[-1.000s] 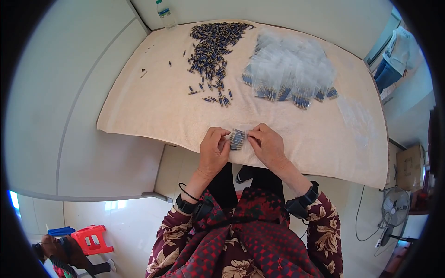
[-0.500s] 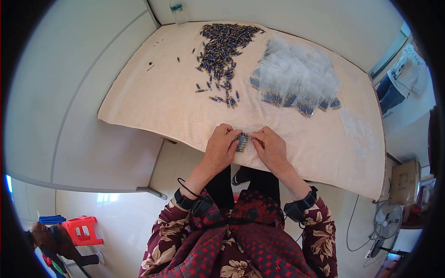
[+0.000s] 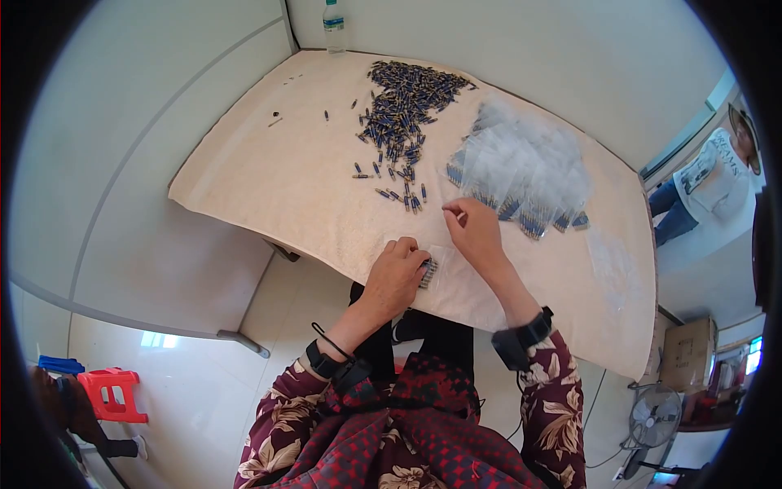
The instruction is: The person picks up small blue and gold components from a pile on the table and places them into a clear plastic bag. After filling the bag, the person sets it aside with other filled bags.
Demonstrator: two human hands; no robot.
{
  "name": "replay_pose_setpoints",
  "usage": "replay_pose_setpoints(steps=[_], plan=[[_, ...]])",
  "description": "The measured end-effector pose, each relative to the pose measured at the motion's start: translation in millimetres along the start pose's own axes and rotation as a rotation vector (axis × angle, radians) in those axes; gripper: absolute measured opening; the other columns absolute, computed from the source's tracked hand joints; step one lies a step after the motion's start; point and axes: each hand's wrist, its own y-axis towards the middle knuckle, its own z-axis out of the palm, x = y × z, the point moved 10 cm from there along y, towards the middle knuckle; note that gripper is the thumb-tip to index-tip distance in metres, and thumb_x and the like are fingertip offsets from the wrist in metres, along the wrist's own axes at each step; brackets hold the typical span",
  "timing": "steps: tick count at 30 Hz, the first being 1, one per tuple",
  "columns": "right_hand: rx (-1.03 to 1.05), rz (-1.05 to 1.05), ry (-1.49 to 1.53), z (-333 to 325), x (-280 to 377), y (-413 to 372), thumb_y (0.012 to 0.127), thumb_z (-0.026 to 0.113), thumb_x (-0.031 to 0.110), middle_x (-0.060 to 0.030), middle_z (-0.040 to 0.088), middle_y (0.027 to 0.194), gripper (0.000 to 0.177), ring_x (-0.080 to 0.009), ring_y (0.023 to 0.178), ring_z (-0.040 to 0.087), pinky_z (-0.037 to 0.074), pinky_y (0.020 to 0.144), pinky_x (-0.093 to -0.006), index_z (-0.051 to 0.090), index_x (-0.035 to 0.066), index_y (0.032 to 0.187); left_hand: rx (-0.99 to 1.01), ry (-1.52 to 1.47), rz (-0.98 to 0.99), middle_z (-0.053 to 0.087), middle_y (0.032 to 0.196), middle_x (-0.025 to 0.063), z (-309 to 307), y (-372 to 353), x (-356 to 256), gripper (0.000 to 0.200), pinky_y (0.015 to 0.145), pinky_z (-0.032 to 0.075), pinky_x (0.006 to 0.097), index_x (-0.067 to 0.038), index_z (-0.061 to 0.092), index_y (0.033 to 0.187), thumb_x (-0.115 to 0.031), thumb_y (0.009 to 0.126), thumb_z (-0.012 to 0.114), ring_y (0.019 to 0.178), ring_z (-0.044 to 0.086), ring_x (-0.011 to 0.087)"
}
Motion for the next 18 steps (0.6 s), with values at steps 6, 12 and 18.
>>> replay_pose_setpoints(steps=[6, 12, 18], plan=[[0.051, -0.108, -0.162, 47, -11, 50, 0.076, 0.068, 0.016, -0.0159, 0.065, 0.077, 0.014, -0.0320, 0.070, 0.063, 0.050, 0.065, -0.0395, 0.066, 0.002, 0.076, 0.000, -0.009, -0.010, 0.054, 0.101, 0.0134, 0, 0, 1, 0.023, 0.078, 0.045, 0.0398, -0.003, 0.062, 0.100, 0.000, 0.076, 0.063, 0.090, 0.053, 0.0331], [0.178, -0.070, -0.356, 71, -15, 75, 0.072, 0.070, 0.018, -0.0177, 0.065, 0.077, 0.019, -0.0342, 0.071, 0.063, 0.051, 0.066, -0.0400, 0.065, 0.000, 0.074, -0.006, -0.029, -0.021, 0.054, 0.101, 0.0132, 2, -2, 7, 0.025, 0.076, 0.045, 0.0399, -0.004, 0.062, 0.100, 0.001, 0.076, 0.064, 0.090, 0.053, 0.0330], [0.193, -0.094, -0.209, 64, -11, 75, 0.069, 0.070, 0.015, -0.0176, 0.065, 0.073, 0.018, -0.0311, 0.070, 0.064, 0.052, 0.066, -0.0367, 0.068, -0.001, 0.077, -0.018, -0.010, -0.006, 0.053, 0.100, 0.0127, 2, -3, 7, 0.025, 0.076, 0.045, 0.0397, -0.004, 0.062, 0.099, 0.001, 0.075, 0.064, 0.089, 0.053, 0.0325]])
